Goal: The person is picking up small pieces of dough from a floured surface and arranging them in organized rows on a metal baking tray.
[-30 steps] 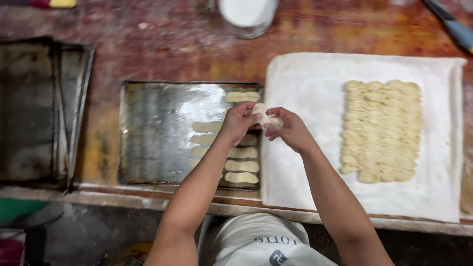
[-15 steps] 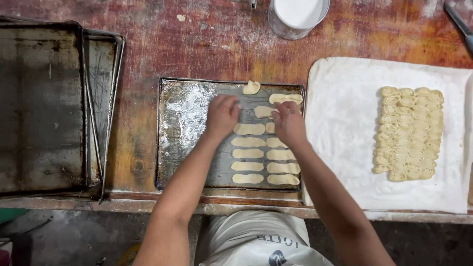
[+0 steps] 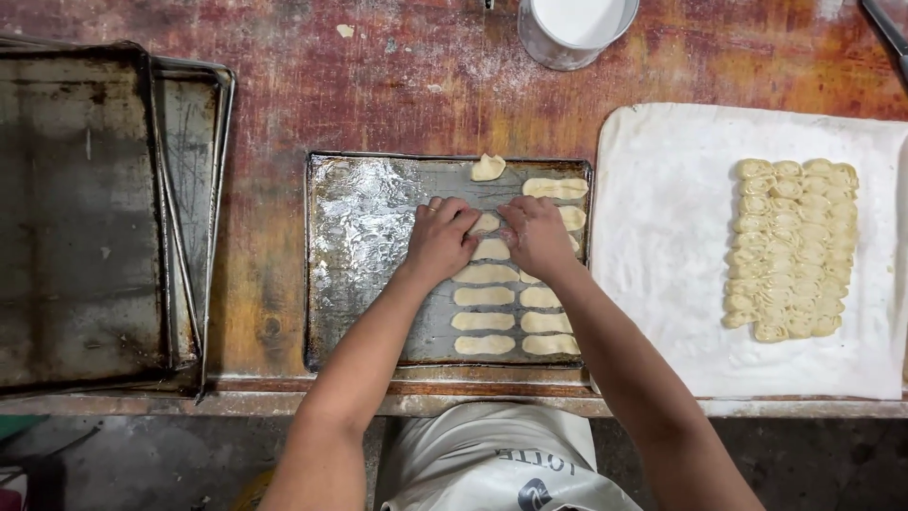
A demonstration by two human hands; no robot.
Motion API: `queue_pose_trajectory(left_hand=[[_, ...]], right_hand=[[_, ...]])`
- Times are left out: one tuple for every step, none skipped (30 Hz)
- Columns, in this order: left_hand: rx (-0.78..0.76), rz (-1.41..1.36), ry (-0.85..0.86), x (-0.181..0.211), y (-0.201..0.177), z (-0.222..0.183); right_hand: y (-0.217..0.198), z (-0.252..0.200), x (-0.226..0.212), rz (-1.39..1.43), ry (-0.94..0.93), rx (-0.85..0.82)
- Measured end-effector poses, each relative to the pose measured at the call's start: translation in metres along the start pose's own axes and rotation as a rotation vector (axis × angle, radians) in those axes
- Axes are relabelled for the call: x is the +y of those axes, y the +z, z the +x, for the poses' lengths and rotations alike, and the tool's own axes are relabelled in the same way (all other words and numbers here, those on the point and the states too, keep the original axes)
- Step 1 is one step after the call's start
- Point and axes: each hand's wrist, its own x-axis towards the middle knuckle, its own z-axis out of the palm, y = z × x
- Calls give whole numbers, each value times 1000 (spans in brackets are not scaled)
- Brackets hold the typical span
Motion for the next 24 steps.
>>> queue_pose_trajectory(left_hand=[[-2, 0, -1, -2, 1, 0], [-13, -17, -6, -3, 3, 1], [-25, -34, -12, -3, 5, 3], [-28, -35, -7, -5, 9, 3], [-33, -44, -5, -7, 12, 4], [-34, -51, -5, -10, 15, 6], [-34, -49, -1, -11, 13, 9], [-30, -76, -13, -12, 11, 9], [-26, -103, -25, -12, 10, 8], [-30, -105, -24, -15, 11, 7], [-36, -124, -35, -17, 12, 5], [-39, -142, -41, -19, 12, 7], [-39, -142, -36, -18, 10, 6], [-54, -121, -28, -18, 8, 5], [-69, -99, -19, -17, 5, 3], [-68, -100, -20, 0, -15, 2], [-127, -120, -13, 17, -35, 1], [-193, -142, -8, 34, -55, -3], [-200, -144, -10, 42, -56, -2], [-361, -28, -12, 50, -57, -3], [-522, 90, -14, 57, -60, -3], [-519, 92, -15, 58, -69, 2], [-577, 166, -46, 60, -78, 8], [-652, 231, -82, 65, -85, 4]], right_hand=[[5, 4, -3, 1, 1, -1], [8, 6, -6, 4, -16, 15], [12, 8, -7, 7, -34, 31], [12, 6, -10, 6, -28, 32], [12, 5, -14, -5, 9, 42], [12, 6, -17, -17, 42, 54], [18, 6, -13, -18, 44, 58], [25, 3, -10, -26, 31, 140], [32, 1, -8, -34, 19, 222], [32, -1, -9, -32, 23, 220], [32, -4, -10, -55, 7, 268], [31, -4, -10, -81, -9, 320], [25, -7, -13, -84, -6, 323], [20, -9, -17, -115, 0, 322], [15, -11, -21, -146, 6, 321], [-9, -10, -40, -146, 6, 321], [-33, -9, -59, -113, 76, 47], [-55, -10, -79, -74, 149, -232], [-50, -10, -78, -71, 153, -236], [-45, -10, -78, -125, 133, -306], [-39, -10, -78, -179, 113, -375], [-42, -7, -77, -181, 110, -373], [-44, -5, -76, -223, 117, -383], [-45, -11, -78, -256, 127, -411]])
